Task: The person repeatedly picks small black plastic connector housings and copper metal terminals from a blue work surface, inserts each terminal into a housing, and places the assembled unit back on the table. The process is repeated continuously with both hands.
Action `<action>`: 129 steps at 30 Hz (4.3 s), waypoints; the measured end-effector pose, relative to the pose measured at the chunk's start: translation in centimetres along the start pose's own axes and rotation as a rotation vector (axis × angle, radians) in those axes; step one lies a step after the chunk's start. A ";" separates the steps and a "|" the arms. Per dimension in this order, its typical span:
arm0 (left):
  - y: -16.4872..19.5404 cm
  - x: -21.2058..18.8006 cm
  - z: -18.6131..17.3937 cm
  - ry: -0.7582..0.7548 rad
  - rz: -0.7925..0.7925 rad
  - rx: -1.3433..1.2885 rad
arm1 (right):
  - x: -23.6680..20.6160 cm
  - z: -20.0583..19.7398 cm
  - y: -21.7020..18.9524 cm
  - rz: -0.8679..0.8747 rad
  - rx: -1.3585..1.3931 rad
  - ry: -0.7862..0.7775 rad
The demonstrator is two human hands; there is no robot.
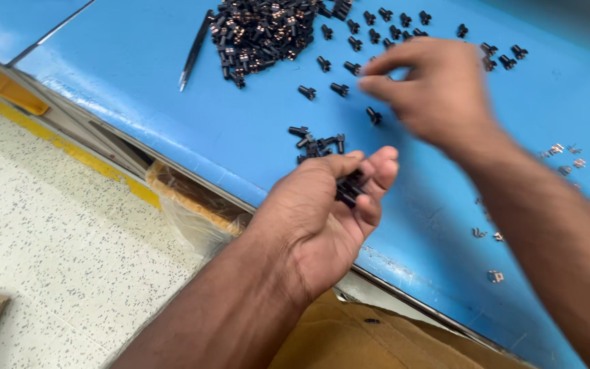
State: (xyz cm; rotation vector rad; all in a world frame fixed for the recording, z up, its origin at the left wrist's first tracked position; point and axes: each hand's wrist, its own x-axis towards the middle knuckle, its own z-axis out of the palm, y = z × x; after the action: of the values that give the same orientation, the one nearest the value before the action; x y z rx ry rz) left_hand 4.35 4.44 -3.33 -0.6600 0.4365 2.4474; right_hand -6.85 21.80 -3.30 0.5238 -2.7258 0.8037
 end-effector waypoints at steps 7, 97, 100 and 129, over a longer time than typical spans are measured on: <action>-0.8 -0.1 2.7 0.006 -0.003 0.190 | -7.5 -9.8 5.6 0.703 -0.247 -0.074; -0.2 -0.3 1.4 0.094 0.218 0.250 | 7.3 5.4 0.5 -0.111 -0.005 0.084; 0.2 -0.4 1.8 0.192 0.206 0.311 | 6.8 4.4 0.7 -0.350 -0.256 0.183; -2.5 1.8 3.7 -0.020 0.024 0.666 | -11.0 -7.1 4.9 0.538 -0.386 -0.141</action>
State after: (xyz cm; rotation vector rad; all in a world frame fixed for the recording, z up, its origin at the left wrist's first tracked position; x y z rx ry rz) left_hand 3.20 8.79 -1.65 -0.3391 1.1798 2.1260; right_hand 2.04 32.58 -3.48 -0.2556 -3.0846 0.3223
